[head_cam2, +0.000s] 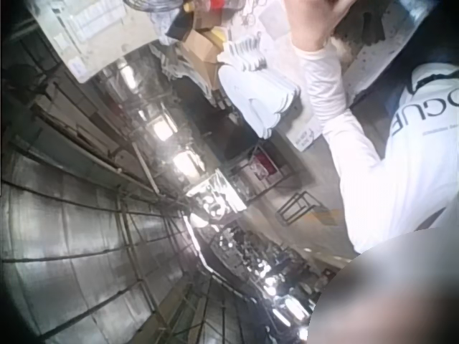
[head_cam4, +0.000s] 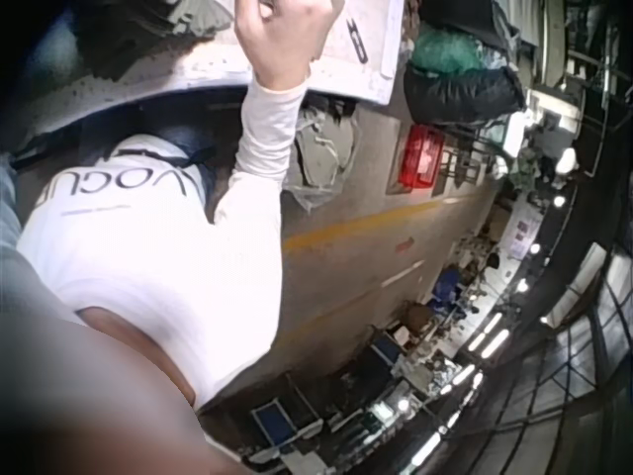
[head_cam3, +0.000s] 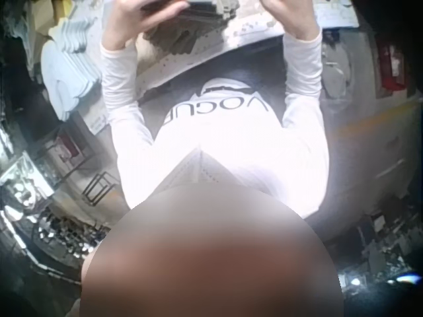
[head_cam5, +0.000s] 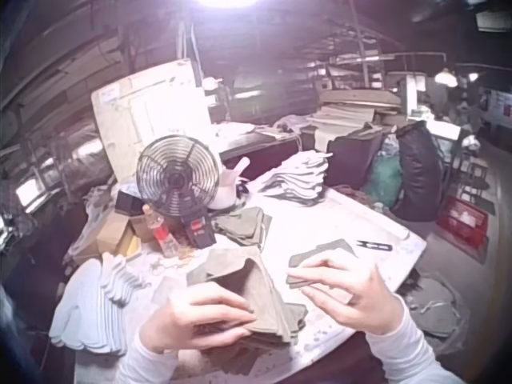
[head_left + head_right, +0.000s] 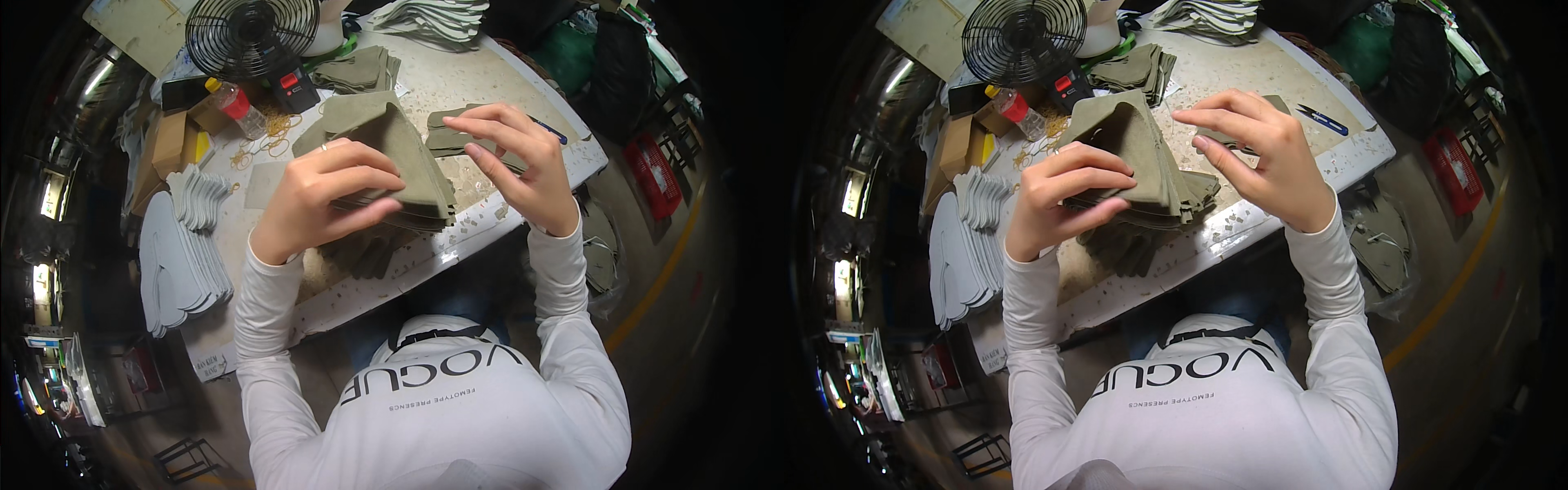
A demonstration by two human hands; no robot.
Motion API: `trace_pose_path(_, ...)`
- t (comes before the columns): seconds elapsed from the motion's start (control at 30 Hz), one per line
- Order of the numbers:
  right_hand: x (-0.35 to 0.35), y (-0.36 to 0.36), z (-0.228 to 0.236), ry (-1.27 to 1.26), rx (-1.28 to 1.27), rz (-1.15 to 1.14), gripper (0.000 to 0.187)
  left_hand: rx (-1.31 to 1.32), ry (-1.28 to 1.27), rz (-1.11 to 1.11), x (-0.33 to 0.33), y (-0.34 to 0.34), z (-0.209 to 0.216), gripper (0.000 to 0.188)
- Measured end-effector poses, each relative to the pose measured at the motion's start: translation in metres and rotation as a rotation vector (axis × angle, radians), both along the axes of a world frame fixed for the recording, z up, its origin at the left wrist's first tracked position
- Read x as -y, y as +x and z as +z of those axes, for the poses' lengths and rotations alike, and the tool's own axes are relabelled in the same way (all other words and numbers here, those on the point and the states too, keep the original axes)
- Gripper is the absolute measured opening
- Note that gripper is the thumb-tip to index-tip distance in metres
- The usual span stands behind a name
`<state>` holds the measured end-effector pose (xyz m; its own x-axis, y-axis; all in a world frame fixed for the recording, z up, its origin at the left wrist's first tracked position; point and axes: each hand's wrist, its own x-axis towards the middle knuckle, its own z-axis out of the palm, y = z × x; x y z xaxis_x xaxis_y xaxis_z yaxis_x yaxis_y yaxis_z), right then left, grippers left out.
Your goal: The person unpacks olive-green fabric pieces from a plastic bag and places them on a table. They then separate the pieces into two piles, repeatedly picking up individual pieces and moving them between piles.
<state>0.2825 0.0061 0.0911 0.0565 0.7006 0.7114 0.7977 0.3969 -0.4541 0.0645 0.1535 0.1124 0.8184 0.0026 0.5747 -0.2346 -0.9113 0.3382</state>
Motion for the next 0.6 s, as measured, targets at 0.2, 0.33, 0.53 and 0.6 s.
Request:
trace_pose_path(0.2, -0.002, -0.016, 0.006, -0.236, -0.667, 0.253, 0.026, 0.120, -0.484, 0.227, -0.004, -0.006, -0.008, 0.012)
trace_pose_path(0.33, -0.008, -0.022, 0.010, -0.351, -0.771, 0.357, 0.033, 0.079, -0.266, 0.191, -0.001, -0.007, -0.007, 0.017)
trace_pose_path(0.53, -0.011, -0.021, 0.010, -0.330, -0.762, 0.311, 0.031, 0.118, 0.077, 0.098, 0.008, -0.004, -0.010, 0.029)
trace_pose_path(0.6, -0.009, -0.020, 0.010, -0.318, -0.747, 0.309, 0.030, 0.138, 0.033, 0.087, 0.005, -0.004, -0.011, 0.026)
